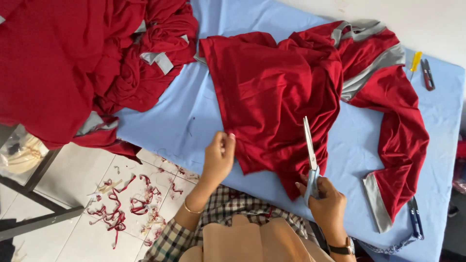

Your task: The person uses a seam ripper to remove stitches from a red garment laid on a blue surface, then switches to scissors to cut along the seam and remove a strip of fabric. The person adjusts the garment and continues cutting along the seam line.

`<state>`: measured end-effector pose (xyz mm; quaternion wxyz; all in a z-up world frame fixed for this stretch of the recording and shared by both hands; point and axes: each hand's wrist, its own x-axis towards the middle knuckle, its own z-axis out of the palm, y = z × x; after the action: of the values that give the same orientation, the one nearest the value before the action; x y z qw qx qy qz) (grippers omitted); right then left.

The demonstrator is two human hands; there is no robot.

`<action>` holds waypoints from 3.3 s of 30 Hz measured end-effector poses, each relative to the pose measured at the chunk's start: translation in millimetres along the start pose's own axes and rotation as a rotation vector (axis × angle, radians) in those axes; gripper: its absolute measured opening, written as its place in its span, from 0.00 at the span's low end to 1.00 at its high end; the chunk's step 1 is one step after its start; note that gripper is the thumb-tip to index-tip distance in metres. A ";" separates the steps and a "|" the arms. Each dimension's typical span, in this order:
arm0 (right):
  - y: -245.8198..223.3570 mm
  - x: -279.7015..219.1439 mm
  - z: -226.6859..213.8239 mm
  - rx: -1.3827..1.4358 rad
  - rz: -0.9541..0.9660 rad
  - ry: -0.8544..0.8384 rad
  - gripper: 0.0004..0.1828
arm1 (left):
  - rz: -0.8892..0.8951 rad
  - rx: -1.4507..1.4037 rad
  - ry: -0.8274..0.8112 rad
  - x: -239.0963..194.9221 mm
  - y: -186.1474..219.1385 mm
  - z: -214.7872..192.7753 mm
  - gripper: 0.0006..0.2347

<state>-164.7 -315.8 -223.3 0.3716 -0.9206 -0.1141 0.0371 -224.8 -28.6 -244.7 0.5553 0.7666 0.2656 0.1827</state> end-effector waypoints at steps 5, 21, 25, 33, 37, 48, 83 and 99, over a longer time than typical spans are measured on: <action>-33.8 -5.6 7.2 0.337 0.198 -0.227 0.12 | -0.104 -0.158 0.157 29.5 4.6 -12.0 0.14; -7.0 0.8 -21.9 0.295 0.004 -0.318 0.14 | -0.371 -0.482 -0.179 -43.5 26.5 -22.7 0.11; 17.5 9.4 -40.7 0.167 -0.186 -0.511 0.28 | -0.363 -0.515 -0.158 -42.8 40.8 -25.3 0.21; 50.6 46.2 -55.3 -0.119 -0.394 -0.663 0.27 | -0.257 -0.444 -0.190 -47.9 27.9 -25.1 0.22; 40.5 52.5 -48.6 -0.156 -0.398 -0.714 0.27 | -0.428 -0.395 -0.120 -47.5 33.3 -26.7 0.25; 45.2 33.5 -32.8 -0.198 -0.385 -0.736 0.36 | -0.436 -0.264 0.110 -51.5 14.6 -41.9 0.09; 29.7 21.5 -40.4 -0.251 -0.126 -0.713 0.22 | -0.247 1.037 0.834 -96.3 -42.7 -150.9 0.14; 5.0 -10.5 -29.5 -0.025 -0.321 -0.518 0.30 | 0.023 0.867 0.191 -79.6 -25.0 12.7 0.16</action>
<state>-169.5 -341.7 -205.7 0.3199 -0.8553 -0.3495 0.2098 -285.6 -80.7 -271.2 0.1534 0.9112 0.3593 0.1308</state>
